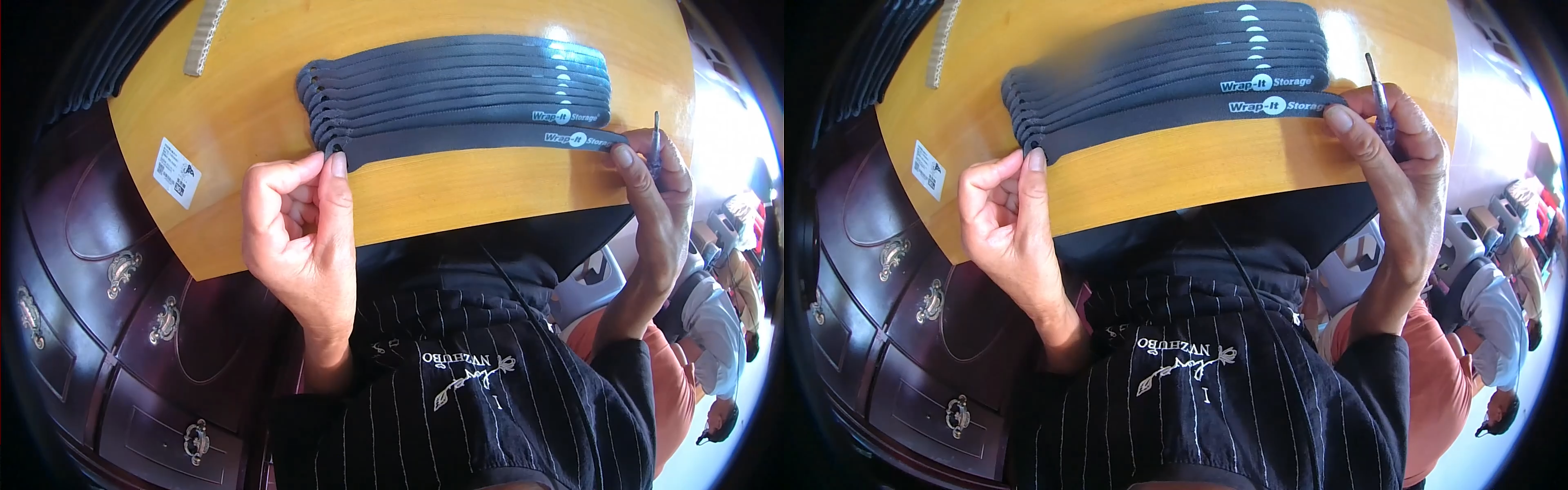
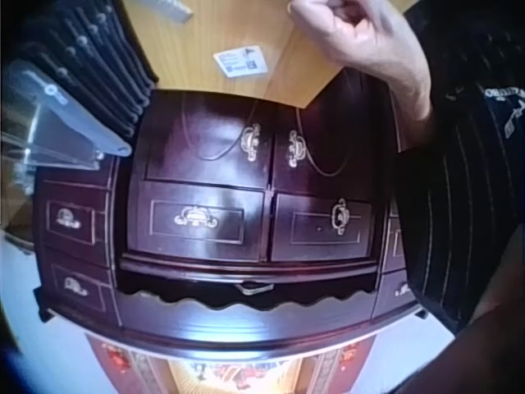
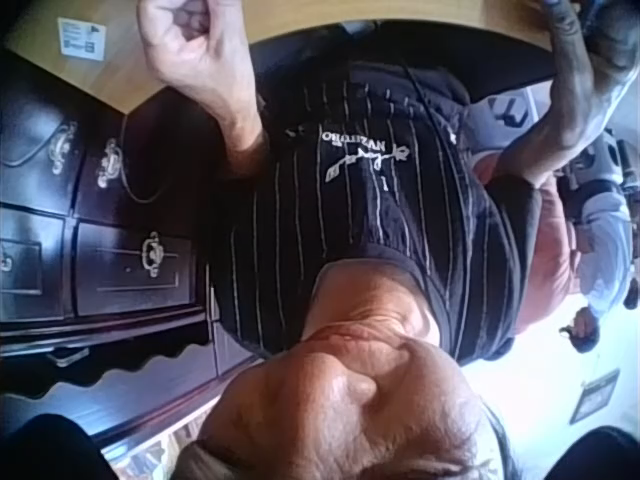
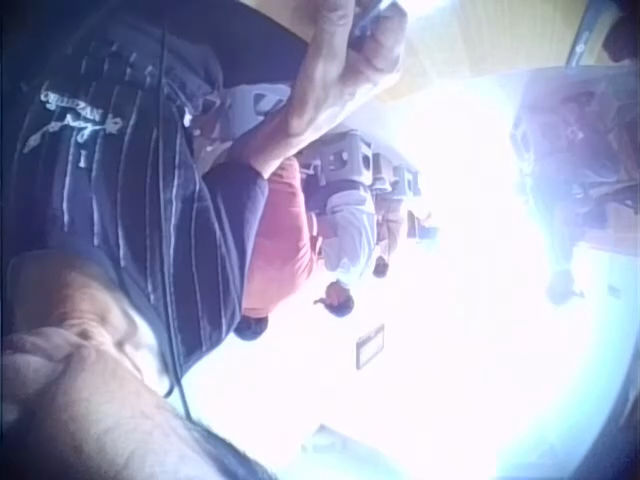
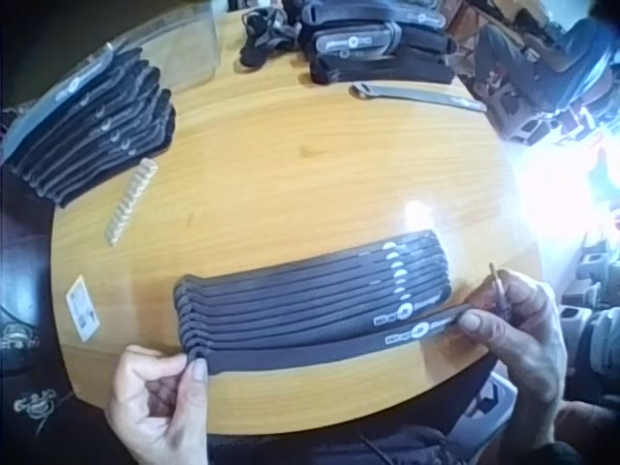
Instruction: The recorder uses a small pin tool to process and assemble black rubber storage straps at a workbench.
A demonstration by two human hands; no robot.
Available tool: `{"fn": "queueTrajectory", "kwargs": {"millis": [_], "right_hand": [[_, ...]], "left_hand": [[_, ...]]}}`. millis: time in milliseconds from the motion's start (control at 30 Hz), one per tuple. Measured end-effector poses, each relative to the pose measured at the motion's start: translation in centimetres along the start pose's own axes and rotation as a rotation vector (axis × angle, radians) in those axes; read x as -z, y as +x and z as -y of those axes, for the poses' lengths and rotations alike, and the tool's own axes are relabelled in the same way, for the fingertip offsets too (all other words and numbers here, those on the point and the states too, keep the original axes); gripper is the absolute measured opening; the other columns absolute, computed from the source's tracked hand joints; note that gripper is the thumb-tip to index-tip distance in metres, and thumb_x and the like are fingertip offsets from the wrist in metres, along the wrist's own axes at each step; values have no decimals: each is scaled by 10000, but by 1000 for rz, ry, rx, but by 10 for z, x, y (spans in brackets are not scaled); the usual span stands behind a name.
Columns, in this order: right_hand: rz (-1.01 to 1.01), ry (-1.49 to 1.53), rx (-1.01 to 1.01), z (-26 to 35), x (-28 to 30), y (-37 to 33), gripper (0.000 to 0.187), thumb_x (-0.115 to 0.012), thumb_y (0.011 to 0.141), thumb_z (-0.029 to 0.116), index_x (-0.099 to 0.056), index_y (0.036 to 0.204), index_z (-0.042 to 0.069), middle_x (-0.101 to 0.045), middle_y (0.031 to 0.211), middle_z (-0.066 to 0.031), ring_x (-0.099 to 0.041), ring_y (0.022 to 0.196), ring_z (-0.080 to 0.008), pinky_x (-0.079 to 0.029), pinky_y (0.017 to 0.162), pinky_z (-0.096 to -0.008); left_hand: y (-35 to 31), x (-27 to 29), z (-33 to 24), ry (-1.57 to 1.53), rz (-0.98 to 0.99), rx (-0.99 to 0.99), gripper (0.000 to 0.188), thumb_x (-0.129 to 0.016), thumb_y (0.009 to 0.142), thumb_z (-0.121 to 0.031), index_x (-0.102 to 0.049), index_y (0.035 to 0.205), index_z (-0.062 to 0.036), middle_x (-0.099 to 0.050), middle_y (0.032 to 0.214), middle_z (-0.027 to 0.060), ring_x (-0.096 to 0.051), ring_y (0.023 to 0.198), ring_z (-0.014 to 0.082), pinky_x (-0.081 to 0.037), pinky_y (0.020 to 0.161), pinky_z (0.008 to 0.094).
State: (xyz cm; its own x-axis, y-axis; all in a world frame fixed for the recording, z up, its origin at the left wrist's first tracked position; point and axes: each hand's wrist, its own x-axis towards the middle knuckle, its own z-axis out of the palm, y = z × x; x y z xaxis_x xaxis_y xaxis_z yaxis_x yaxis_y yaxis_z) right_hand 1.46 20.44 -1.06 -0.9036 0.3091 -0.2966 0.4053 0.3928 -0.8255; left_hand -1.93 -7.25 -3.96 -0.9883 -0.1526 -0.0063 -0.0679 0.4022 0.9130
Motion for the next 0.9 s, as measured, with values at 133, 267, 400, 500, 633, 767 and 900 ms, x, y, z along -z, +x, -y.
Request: {"fn": "queueTrajectory", "kwargs": {"millis": [133, 267, 400, 500, 633, 767, 900], "right_hand": [[-2, -21, -8, -2, -1, 0, 188, -721, 847, 219, -665, 909, 50, -659, 771, -6, -586, 748, -79, -430, 755, -232], [-2, -24, 4, -4, -4, 1, 190, -722, 846, 225, -670, 914, 55, -657, 758, -4, -588, 739, -79, -435, 749, -235], [-20, -22, -3, -1, -1, 0, 184, -725, 842, 222, -678, 912, 58, -652, 750, 0, -574, 726, -72, -429, 738, -237], [-23, -57, -4, 0, 0, 1, 175, -729, 839, 215, -684, 908, 60, -639, 738, 11, -553, 710, -68, -414, 719, -227], [-36, 28, -14, -3, -6, 3, 176, -742, 827, 213, -690, 901, 62, -628, 737, 24, -535, 700, -63, -397, 704, -216], [-60, -49, -66, 0, -1, 1, 191, -760, 809, 212, -694, 899, 57, -628, 763, 27, -534, 696, -56, -397, 697, -204], [-44, 65, -71, 6, -7, 1, 190, -748, 825, 195, -674, 874, 28, -591, 734, 28, -535, 698, -51, -432, 662, -200]], "left_hand": [[0, 0, 1, 11, 11, -7, 147, -707, 822, 16, -568, 866, -2, -543, 740, -1, -433, 578, 15, -367, 511, 153], [1, 1, 2, 0, 5, -8, 150, -707, 822, 16, -564, 862, -4, -536, 728, -7, -427, 572, 13, -362, 506, 152], [1, 0, -1, 10, 19, 2, 152, -705, 823, 16, -559, 859, -6, -530, 718, -11, -422, 568, 11, -357, 501, 152], [1, -1, 0, 22, 20, -3, 154, -705, 824, 14, -557, 860, -7, -528, 713, -12, -418, 565, 10, -353, 500, 152], [1, 0, -1, 37, 5, 15, 151, -698, 828, 20, -553, 861, -6, -529, 713, -13, -407, 561, 9, -349, 500, 153], [-1, -4, -2, -9, 17, 48, 146, -688, 833, 32, -553, 868, -8, -505, 717, -30, -401, 575, 2, -345, 513, 151], [-1, -5, -8, 4, 6, 86, 130, -667, 849, 36, -555, 894, -13, -455, 733, -52, -391, 615, -2, -328, 544, 149]]}}
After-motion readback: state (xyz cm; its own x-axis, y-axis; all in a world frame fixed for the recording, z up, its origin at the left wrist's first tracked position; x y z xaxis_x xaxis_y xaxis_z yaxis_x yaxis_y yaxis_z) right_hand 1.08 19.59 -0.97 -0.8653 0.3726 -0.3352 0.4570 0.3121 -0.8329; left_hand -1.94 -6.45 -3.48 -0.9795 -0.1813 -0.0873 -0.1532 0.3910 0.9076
